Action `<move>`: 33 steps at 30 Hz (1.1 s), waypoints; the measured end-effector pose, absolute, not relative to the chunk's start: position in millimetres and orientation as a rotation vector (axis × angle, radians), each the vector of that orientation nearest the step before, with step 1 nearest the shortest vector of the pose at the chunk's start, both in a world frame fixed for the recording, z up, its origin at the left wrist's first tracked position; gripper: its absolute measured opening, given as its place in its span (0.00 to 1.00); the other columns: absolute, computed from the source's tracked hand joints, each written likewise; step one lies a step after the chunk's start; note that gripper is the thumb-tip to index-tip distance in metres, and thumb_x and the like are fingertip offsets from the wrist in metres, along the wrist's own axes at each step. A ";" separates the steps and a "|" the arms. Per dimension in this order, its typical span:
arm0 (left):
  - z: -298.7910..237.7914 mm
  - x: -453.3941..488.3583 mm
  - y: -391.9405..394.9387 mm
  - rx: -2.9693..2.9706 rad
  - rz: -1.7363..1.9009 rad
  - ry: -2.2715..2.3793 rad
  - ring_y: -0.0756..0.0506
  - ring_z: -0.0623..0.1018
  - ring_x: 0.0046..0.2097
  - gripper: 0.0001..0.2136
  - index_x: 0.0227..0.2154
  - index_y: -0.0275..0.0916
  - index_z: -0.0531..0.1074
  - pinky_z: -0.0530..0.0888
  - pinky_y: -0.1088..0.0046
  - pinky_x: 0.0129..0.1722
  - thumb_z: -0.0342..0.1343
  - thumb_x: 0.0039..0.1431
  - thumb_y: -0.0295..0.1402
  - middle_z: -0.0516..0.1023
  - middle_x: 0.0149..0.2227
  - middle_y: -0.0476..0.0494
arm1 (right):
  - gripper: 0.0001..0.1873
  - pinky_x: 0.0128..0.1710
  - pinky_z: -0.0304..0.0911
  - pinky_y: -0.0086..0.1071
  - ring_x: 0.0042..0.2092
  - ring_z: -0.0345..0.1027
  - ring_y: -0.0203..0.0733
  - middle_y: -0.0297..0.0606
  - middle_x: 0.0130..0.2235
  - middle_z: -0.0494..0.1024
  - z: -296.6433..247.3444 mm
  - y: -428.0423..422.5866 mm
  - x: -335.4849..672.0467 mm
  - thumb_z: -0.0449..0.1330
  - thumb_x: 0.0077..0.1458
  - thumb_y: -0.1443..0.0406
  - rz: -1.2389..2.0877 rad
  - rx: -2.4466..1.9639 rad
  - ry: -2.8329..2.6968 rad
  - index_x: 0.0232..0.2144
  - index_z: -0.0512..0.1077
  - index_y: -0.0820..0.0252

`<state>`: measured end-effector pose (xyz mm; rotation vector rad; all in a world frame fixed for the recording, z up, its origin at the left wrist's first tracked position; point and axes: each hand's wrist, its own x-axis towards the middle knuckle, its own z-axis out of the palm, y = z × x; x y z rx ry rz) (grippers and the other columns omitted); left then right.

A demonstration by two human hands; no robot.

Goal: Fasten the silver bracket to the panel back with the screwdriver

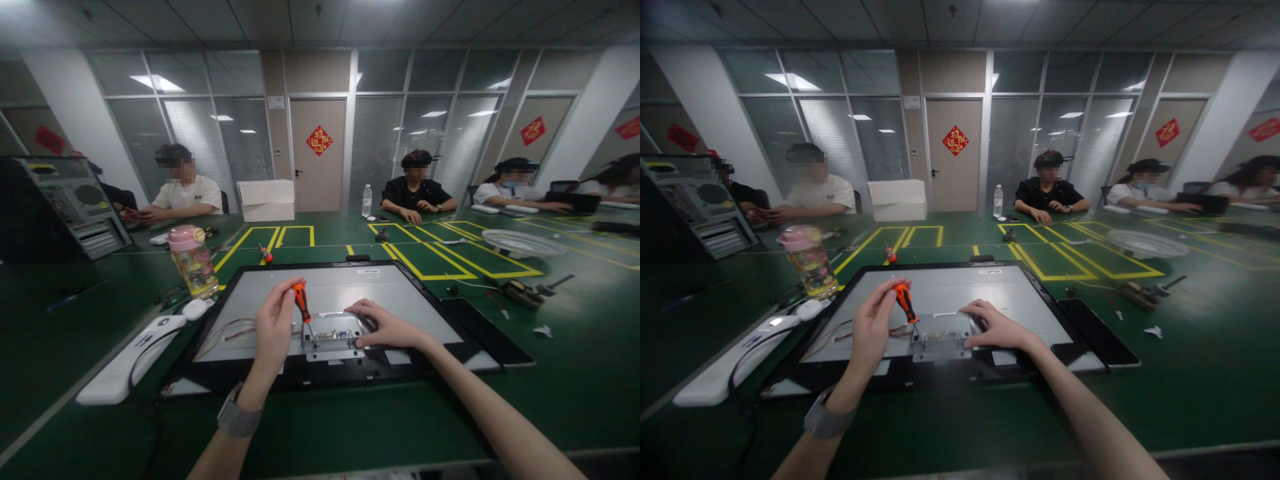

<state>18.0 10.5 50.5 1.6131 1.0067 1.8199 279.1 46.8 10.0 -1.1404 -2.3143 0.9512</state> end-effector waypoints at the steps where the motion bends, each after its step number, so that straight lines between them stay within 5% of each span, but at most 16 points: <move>1: 50.0 18.1 10.5 1.616 1.815 1.007 0.44 0.77 0.45 0.11 0.41 0.38 0.76 0.72 0.69 0.47 0.53 0.61 0.36 0.79 0.41 0.42 | 0.41 0.59 0.55 0.42 0.58 0.57 0.52 0.43 0.56 0.60 10.4 46.6 278.9 0.67 0.46 0.48 0.951 -1.141 -2.315 0.59 0.63 0.55; 6: 50.1 17.6 11.9 1.690 1.878 1.007 0.48 0.76 0.38 0.08 0.38 0.39 0.77 0.73 0.73 0.40 0.56 0.57 0.34 0.75 0.37 0.44 | 0.41 0.59 0.56 0.42 0.57 0.57 0.51 0.43 0.56 0.60 10.0 46.5 279.0 0.67 0.45 0.49 0.960 -1.142 -2.305 0.59 0.63 0.55; 12: 50.3 18.6 11.1 1.616 1.826 0.991 0.46 0.76 0.44 0.11 0.40 0.38 0.76 0.72 0.70 0.46 0.52 0.61 0.34 0.77 0.41 0.41 | 0.41 0.58 0.56 0.43 0.56 0.58 0.52 0.43 0.56 0.60 9.6 47.0 278.9 0.67 0.45 0.49 0.957 -1.142 -2.305 0.59 0.63 0.55; 17: 47.0 18.0 12.7 1.647 1.851 1.031 0.48 0.76 0.37 0.09 0.39 0.38 0.76 0.73 0.74 0.41 0.56 0.58 0.34 0.75 0.37 0.45 | 0.41 0.59 0.55 0.43 0.57 0.57 0.54 0.43 0.56 0.61 9.3 47.3 279.5 0.67 0.45 0.48 0.966 -1.129 -2.310 0.59 0.63 0.55; 23: 50.6 18.9 9.8 1.572 1.829 1.010 0.45 0.77 0.44 0.11 0.40 0.38 0.76 0.72 0.70 0.46 0.52 0.61 0.36 0.78 0.41 0.42 | 0.42 0.59 0.55 0.43 0.57 0.57 0.53 0.43 0.56 0.60 9.7 46.7 279.2 0.67 0.44 0.48 0.972 -1.129 -2.302 0.58 0.64 0.55; 29: 51.0 18.0 9.9 1.646 1.912 1.038 0.47 0.76 0.38 0.08 0.35 0.38 0.77 0.73 0.73 0.40 0.56 0.57 0.34 0.76 0.36 0.45 | 0.41 0.59 0.55 0.42 0.57 0.57 0.53 0.42 0.55 0.61 12.3 44.9 278.0 0.67 0.45 0.47 0.965 -1.139 -2.305 0.58 0.64 0.54; 33: 51.2 17.9 9.4 1.593 1.858 1.015 0.45 0.76 0.45 0.11 0.39 0.38 0.77 0.71 0.70 0.48 0.51 0.61 0.34 0.78 0.41 0.42 | 0.41 0.59 0.56 0.43 0.56 0.58 0.53 0.42 0.55 0.61 9.9 46.7 279.2 0.67 0.44 0.47 0.945 -1.129 -2.315 0.58 0.64 0.55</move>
